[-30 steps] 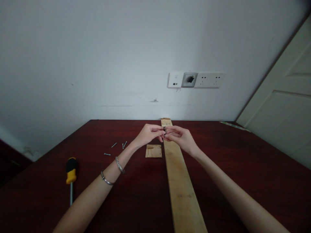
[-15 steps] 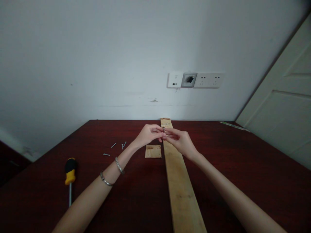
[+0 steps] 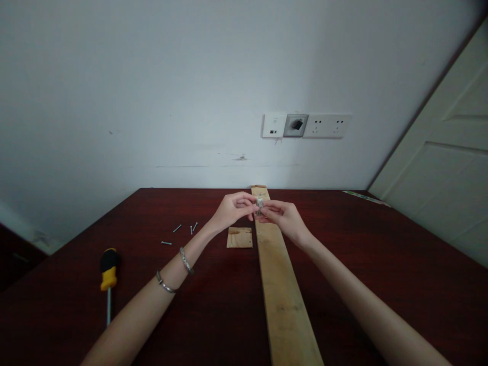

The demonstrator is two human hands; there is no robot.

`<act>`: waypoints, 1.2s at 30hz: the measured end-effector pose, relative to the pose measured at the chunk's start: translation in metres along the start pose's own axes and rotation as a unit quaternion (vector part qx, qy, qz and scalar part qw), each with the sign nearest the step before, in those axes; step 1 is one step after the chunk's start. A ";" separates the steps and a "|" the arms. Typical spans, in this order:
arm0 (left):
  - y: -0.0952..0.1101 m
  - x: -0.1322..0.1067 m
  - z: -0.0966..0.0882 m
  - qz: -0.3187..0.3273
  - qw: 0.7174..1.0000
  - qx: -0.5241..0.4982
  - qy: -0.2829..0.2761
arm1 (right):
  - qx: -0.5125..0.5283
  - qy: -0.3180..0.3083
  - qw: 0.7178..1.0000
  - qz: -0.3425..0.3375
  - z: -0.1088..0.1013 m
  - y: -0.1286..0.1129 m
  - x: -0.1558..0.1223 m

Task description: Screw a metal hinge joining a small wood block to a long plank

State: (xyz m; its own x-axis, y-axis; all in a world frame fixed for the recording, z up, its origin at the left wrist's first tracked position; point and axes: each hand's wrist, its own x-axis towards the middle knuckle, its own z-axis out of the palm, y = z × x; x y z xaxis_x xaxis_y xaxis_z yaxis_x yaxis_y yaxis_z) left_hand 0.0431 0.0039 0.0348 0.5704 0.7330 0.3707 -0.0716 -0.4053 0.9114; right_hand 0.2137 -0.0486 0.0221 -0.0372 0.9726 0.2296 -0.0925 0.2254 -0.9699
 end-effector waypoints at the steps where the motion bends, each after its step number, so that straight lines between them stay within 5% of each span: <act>1: 0.001 0.000 0.000 0.006 1.000 -0.003 -0.002 | 0.021 0.005 1.000 0.013 -0.001 0.000 0.000; 22: -0.007 -0.001 0.001 0.109 0.982 0.152 -0.031 | 0.199 -0.005 0.971 0.135 0.002 -0.004 -0.003; 36: -0.007 -0.002 0.000 0.139 0.973 0.184 0.004 | 0.149 0.027 0.982 0.114 0.001 -0.006 -0.003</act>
State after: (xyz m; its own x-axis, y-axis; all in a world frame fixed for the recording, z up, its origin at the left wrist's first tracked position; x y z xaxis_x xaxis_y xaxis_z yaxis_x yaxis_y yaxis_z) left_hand 0.0421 0.0049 0.0280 0.5646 0.5700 0.5969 0.0767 -0.7564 0.6496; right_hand 0.2135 -0.0526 0.0275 -0.0384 0.9993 -0.0028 -0.3748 -0.0170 -0.9269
